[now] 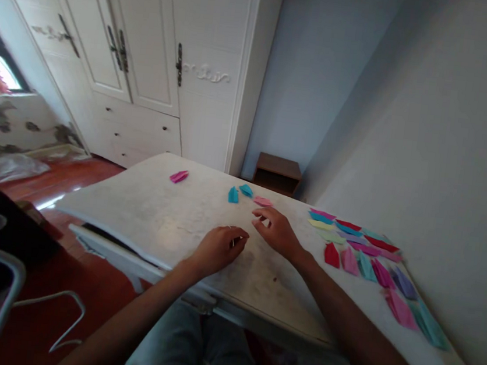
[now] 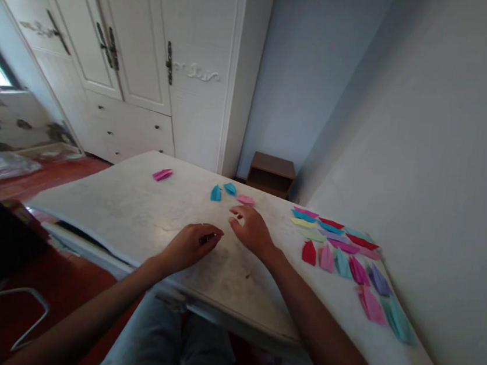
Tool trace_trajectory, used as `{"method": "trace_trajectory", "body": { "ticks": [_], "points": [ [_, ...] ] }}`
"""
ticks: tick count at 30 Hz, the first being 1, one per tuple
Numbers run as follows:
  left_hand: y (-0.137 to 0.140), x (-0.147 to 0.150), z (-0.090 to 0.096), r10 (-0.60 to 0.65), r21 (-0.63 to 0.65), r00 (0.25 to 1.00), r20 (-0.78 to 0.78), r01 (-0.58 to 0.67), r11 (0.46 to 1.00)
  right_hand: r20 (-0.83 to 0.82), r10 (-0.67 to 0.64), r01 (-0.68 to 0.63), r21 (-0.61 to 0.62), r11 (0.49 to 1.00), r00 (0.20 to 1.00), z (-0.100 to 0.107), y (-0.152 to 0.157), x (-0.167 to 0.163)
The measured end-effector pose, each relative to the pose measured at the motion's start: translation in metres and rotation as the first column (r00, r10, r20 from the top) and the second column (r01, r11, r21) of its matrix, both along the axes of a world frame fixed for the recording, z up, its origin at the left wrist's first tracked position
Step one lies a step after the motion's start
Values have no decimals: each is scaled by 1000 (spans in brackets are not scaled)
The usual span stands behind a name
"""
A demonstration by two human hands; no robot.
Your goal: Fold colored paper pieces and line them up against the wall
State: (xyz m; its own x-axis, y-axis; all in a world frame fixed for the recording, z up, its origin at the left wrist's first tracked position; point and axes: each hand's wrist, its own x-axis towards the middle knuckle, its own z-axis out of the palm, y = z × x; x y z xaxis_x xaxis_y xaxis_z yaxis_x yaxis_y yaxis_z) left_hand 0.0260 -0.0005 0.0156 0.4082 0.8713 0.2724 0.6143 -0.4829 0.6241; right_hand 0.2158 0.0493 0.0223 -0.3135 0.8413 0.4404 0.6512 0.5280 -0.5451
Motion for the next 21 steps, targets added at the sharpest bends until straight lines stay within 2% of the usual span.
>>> {"method": "trace_trajectory", "body": {
  "ticks": [3,6,9,12,16,21],
  "points": [
    [4,-21,-9,66,-81,986,152,-54,995,78,15,-17,33,999,997,-5,50,-46],
    [5,-29,-15,104,-206,918,383,-25,978,230,55,-60,15,998,972,-6,91,-95],
    [4,-31,-16,146,-293,837,527,18,956,355,140,-132,-46,990,924,-5,119,-142],
    [3,-32,-17,128,-281,802,584,51,958,425,215,-210,-59,976,880,-8,139,-179],
    [0,-33,-19,103,-244,782,614,65,968,513,278,-275,-84,958,812,-21,152,-203],
    [-3,-34,-18,107,-256,762,638,79,963,551,274,-302,-41,952,788,-33,148,-202]
  ]
}}
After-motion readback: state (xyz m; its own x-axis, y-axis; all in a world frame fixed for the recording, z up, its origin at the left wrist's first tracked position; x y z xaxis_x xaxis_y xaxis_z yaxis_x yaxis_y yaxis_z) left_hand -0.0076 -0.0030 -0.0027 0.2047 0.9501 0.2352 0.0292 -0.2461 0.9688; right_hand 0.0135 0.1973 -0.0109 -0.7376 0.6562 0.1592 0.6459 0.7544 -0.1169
